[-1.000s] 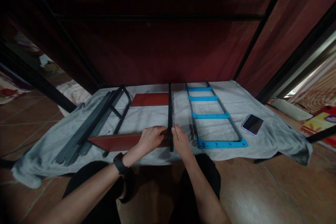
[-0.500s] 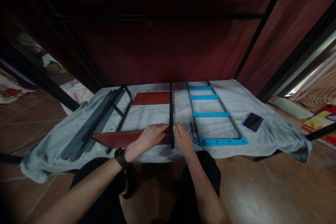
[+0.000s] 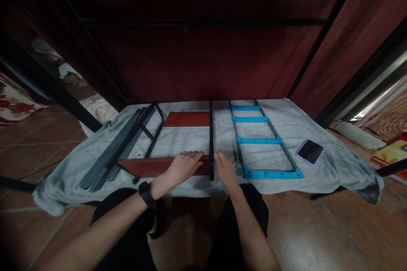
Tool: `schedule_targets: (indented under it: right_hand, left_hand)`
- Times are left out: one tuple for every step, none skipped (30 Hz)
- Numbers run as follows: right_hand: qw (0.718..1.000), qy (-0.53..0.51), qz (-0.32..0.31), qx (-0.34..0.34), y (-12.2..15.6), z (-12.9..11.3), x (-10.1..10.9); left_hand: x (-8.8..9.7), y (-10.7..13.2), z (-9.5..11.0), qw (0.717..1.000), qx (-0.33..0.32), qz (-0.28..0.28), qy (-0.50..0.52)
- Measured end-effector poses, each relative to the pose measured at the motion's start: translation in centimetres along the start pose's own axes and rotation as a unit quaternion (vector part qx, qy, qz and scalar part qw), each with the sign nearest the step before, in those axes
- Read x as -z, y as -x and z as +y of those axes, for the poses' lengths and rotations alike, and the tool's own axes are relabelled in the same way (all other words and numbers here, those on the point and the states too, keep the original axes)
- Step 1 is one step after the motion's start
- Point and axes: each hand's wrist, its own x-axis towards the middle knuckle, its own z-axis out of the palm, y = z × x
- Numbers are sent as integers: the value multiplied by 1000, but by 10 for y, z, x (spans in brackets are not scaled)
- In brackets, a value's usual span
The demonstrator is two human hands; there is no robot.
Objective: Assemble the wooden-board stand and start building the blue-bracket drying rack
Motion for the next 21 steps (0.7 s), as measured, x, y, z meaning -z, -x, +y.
schedule_targets:
  right_hand:
    - [1000,1,2,-2,0,0,0]
    - [1000,4,3,-4,1,0,-1]
    - [1000,8,4,-6,2,0,-1]
    - [1000,13,6,-8,2,0,-1]
    - [1000,20,9,-12,3,-1,-1]
    - [999,26,14,-15,4,-2,-1]
    - [999,30,21,-19,5,-3,-2]
    - [999,33,27,-23,6,-4,-2]
    - [998,35,35,-25,6,-5,-2]
    - [998,33,42,-25,6,-6,-2]
    - [998,29,51,-22,6,-7,-2]
    - [998,23,61,-16,6,-8,-2]
    - [997,16,71,-8,5,-8,-2]
    - [997,10,77,0,5,-8,-2]
    - [997,4,81,8,4,-8,-1]
    - [996,0,82,15,5,-8,-1]
    - [996,-3,82,20,6,-8,-1]
    - [996,-5,80,25,8,-7,-1]
    - [996,-5,79,28,10,-7,0]
    - [997,-3,77,32,13,-6,0]
    - [997,2,75,33,16,-5,1]
  left_hand:
    - [1,0,0,1000,-2,2,-2]
    - [1,1,0,1000,-5,4,-5]
    - [2,2,0,1000,-7,6,-7]
    - [2,4,0,1000,-10,10,-9]
    - [3,6,-1,1000,-13,16,-10]
    - [3,8,-2,999,-17,25,-10]
    - [2,11,-3,999,-20,35,-9]
    - [1,15,-6,999,-21,48,-8]
    - [1,20,-9,998,-20,61,-7]
    - [0,25,-13,997,-17,74,-6]
    - [-1,31,-18,996,-11,86,-5]
    - [-1,37,-24,995,-7,98,-5]
    - [-1,44,-30,994,-1,110,-5]
    - [-1,51,-37,992,2,123,-6]
    - [0,59,-43,991,6,135,-6]
    - [2,68,-49,989,10,148,-6]
    - [3,78,-54,987,15,162,-5]
    - [5,90,-59,984,20,176,-3]
    - [6,102,-63,982,26,189,0]
    - [7,116,-66,979,33,203,3]
    - [8,130,-69,975,42,219,7]
